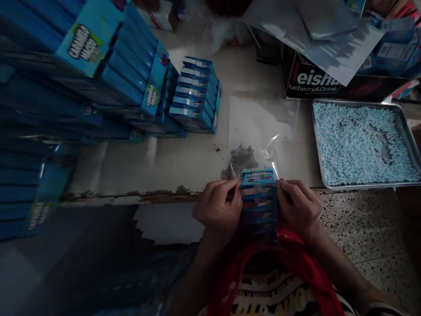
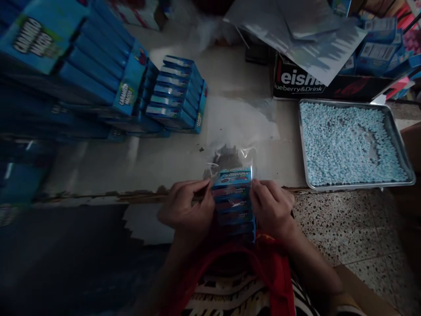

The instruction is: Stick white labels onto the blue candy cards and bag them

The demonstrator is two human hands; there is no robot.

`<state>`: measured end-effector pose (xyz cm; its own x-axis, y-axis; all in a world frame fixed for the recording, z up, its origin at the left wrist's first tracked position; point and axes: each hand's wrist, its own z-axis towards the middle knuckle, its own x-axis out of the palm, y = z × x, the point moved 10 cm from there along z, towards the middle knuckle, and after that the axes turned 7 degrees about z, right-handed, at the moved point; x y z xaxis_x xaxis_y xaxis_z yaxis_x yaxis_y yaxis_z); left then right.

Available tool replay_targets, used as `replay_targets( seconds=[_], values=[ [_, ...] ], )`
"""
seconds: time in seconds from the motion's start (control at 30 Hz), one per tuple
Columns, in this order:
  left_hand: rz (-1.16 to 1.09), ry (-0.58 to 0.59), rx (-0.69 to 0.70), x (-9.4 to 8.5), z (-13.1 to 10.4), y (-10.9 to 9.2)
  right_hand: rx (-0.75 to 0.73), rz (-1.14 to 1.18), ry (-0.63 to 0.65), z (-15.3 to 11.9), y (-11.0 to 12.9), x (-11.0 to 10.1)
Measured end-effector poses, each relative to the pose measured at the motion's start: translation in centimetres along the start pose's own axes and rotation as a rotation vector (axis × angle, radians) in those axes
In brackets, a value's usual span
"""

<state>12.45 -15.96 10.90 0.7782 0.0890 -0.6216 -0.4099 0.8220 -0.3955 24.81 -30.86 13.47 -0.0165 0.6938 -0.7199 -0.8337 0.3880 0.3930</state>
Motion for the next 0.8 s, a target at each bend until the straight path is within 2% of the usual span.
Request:
replay_targets(
  seconds=[0.1, 0.17, 0.23, 0.27, 0.37, 0.43, 0.53, 0.6, 0.7, 0.8],
  values=[
    [0.012, -0.057, 0.036, -0.1, -1.8, 0.5, -0.091, 0.031, -0.086, -2.1, -0.3, -0.2],
    [0.012, -0.074, 0.107, 0.0, -3.2, 0.7, -0.146, 0.03, -0.077, -3.3, -0.7, 0.4],
    [-0.001, -0.06, 0.114, 0.7, -4.5, 1.4, -0.146, 0.032, -0.031, -4.3, -1.6, 1.4],
    [-0.007, -0.041, 0.068, 1.4, -4.9, 2.1, -0.12, 0.042, -0.01, -4.7, -2.2, 2.0],
    [-0.059, 0.007, -0.197, 3.8, -5.5, 5.0, -0.031, 0.088, 0.018, -5.1, -3.8, 3.6],
    [-0.123, 0.048, -0.269, 5.3, -5.3, 5.7, -0.02, 0.096, 0.002, -4.9, -4.0, 4.1],
    [-0.097, 0.194, -0.153, 6.9, -4.8, 5.0, -0.04, 0.098, -0.05, -4.7, -3.8, 4.0],
    [-0.003, 0.31, -0.052, 7.4, -5.1, 4.8, -0.012, 0.11, -0.032, -4.7, -3.9, 4.1],
    [0.131, 0.458, 0.063, 7.6, -6.3, 4.8, 0.001, 0.159, 0.033, -5.2, -3.8, 4.6],
    [0.152, 0.509, 0.167, 7.1, -7.6, 4.1, -0.063, 0.238, 0.057, -6.3, -3.1, 4.4]
  ],
)
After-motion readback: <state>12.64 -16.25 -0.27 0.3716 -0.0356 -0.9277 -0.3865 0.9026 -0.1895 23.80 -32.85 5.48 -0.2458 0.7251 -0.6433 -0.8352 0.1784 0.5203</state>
